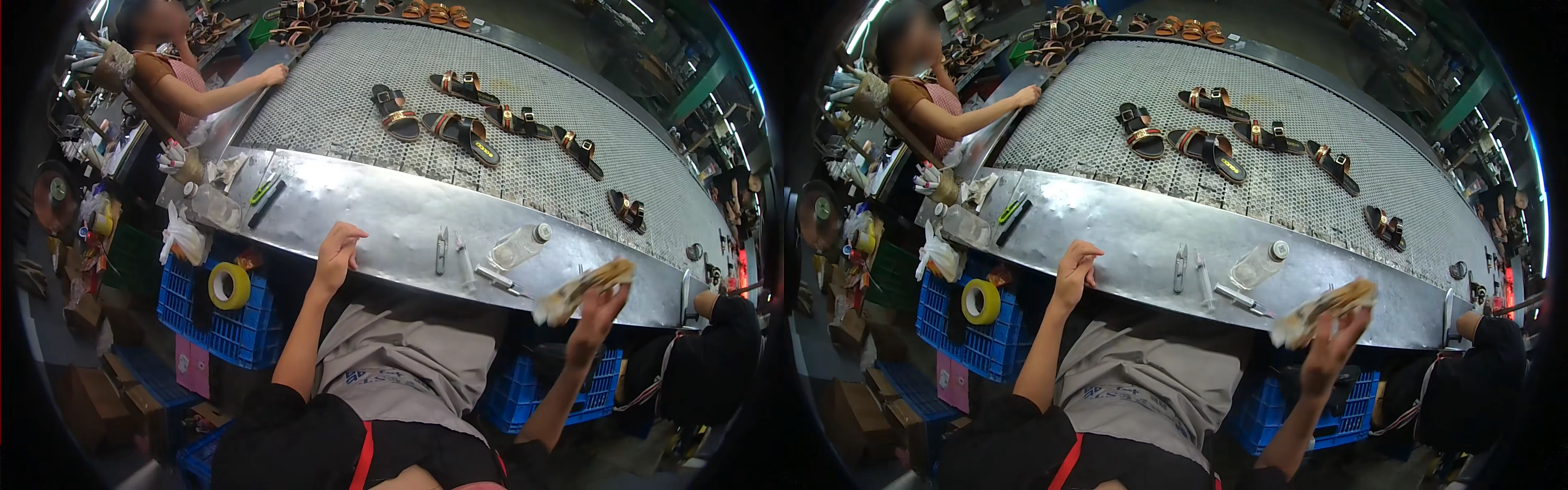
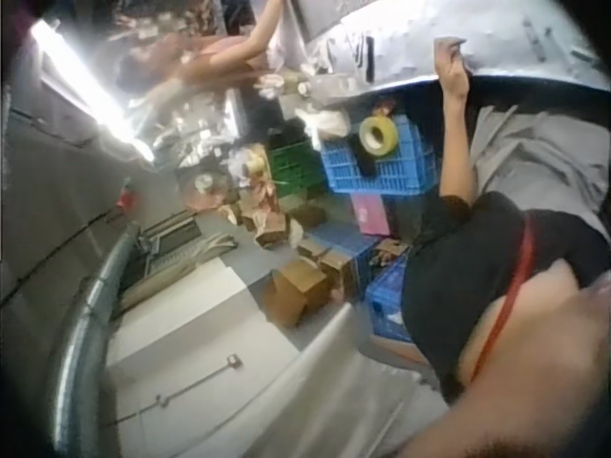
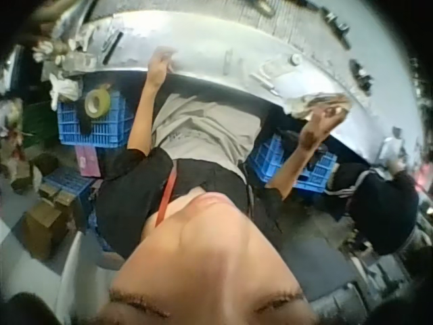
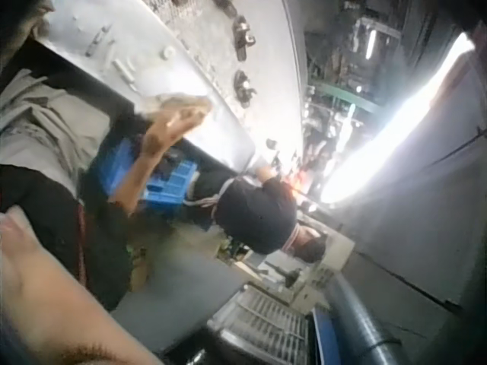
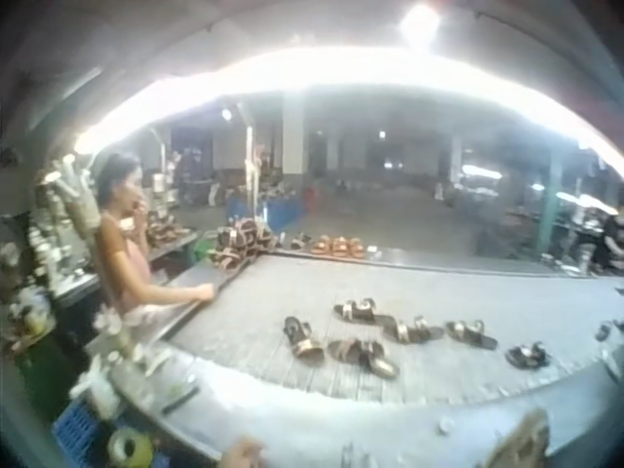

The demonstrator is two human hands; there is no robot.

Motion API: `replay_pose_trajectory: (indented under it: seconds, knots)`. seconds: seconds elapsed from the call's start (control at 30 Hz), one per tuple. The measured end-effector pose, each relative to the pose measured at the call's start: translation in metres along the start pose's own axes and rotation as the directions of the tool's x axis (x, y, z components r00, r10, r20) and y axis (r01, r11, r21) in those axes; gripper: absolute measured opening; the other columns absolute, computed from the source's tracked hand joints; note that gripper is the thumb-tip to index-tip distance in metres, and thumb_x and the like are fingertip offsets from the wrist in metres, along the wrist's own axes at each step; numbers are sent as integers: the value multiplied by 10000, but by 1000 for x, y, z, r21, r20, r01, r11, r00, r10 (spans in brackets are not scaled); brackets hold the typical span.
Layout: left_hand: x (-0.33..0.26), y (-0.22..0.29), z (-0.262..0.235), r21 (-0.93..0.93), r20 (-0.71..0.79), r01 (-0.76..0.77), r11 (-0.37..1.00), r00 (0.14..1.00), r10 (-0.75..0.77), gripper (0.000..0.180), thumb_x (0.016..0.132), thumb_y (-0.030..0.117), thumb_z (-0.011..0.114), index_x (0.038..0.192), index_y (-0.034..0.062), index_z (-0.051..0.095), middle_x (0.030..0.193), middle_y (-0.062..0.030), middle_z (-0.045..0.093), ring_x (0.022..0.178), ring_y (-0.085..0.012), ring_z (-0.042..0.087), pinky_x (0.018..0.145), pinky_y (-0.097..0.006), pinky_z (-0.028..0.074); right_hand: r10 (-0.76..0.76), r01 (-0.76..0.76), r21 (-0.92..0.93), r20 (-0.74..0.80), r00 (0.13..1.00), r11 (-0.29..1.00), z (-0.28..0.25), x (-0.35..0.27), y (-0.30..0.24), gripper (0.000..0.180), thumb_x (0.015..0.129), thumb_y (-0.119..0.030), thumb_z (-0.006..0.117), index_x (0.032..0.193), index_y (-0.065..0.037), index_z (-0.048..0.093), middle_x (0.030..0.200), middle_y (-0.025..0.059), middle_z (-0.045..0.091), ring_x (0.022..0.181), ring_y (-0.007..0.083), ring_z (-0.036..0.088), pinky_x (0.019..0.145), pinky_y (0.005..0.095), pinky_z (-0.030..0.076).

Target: Cleaning and inspecting sandals on a manufacturing assembly line.

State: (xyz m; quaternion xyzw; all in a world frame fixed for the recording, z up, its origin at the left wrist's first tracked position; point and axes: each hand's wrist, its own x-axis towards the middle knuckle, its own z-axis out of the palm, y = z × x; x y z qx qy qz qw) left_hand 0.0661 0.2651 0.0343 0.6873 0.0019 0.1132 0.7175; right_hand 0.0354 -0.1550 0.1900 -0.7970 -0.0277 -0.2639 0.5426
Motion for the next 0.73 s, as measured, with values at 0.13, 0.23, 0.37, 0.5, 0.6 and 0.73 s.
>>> replay_pose_trajectory:
  seconds: [0.13,0.23,0.37,0.5,0.6,0.73]
  knots:
    - [0,-2,-1,135,62,-78,988,996,70,233,997,-31,476,1057,49,686,966,-31,541,610,-78,488,546,-219,444,-147,127,-142,-138,979,982,-19,52,32,617,1064,-208,500,1587,6,253,1553,166,386,1327,270,458,1149,392,338]
    - [0,-6,-1,166,75,-93,982,994,81,241,1005,-19,465,1063,60,685,936,-25,523,618,-82,482,547,-227,443,-89,95,-301,34,995,949,-25,71,91,443,1051,-190,538,1452,-27,445,1405,185,507,1245,286,528,1075,418,424]
    - [-9,-9,-1,221,36,-63,973,998,57,211,1037,34,465,1094,80,663,813,-8,505,594,-99,460,552,-258,419,-63,317,-739,351,934,595,-17,53,89,299,970,-95,585,1260,-43,633,1301,199,613,1058,424,648,904,441,524]
    - [-5,-13,-1,284,-8,-12,959,1000,15,176,1043,80,494,1113,96,655,628,-17,464,540,-121,457,550,-299,394,40,151,-641,273,961,753,-15,61,75,225,994,-110,578,1175,-15,672,1129,192,661,1013,391,655,849,441,517]
    - [-4,-16,-5,339,-26,-20,941,999,31,186,1041,81,498,1123,98,663,642,-23,470,544,-111,459,541,-299,390,-81,234,-674,251,965,701,-10,77,82,193,996,-145,596,1090,-10,698,1030,174,682,927,385,660,785,430,513]
    - [0,-18,-12,223,26,22,975,999,-29,210,1057,91,486,1149,83,675,680,-4,508,551,-84,450,531,-271,412,76,53,-657,167,983,752,-10,103,108,183,952,-194,670,1041,-46,730,1032,136,716,923,322,699,776,400,531]
